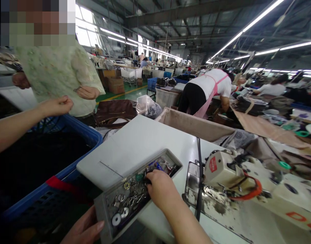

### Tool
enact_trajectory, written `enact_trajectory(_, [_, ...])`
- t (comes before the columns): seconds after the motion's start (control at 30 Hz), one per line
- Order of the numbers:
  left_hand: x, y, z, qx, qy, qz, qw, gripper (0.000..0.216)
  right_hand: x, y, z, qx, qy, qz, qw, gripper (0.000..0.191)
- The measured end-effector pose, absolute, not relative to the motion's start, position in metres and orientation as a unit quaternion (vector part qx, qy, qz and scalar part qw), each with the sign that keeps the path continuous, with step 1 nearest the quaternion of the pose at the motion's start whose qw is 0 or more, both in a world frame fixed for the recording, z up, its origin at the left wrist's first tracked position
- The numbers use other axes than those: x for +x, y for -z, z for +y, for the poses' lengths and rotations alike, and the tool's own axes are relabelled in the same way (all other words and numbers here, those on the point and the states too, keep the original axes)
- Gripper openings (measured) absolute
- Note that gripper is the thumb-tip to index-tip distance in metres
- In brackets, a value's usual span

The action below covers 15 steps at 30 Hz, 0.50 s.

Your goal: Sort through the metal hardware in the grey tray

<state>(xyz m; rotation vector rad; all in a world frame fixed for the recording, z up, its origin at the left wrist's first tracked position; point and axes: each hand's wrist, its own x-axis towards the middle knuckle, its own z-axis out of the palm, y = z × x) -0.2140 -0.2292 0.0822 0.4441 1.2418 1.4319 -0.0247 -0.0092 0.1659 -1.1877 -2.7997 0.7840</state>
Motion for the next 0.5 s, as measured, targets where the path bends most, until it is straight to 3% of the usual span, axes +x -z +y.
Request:
enact_trajectory(0.17, [-0.214, -0.082, -0.228, 0.188, -0.605, 0.512, 0.580, 0.080, -0.012, -0.161, 0.006, -0.415, -0.337, -0.838, 0.105, 0.030])
enact_trajectory(0.5, [-0.210, -0.090, -0.227, 0.174, -0.606, 0.527, 0.570, 0.085, 0.003, -0.156, 0.047, -0.498, -0.256, -0.799, 0.221, 0.026])
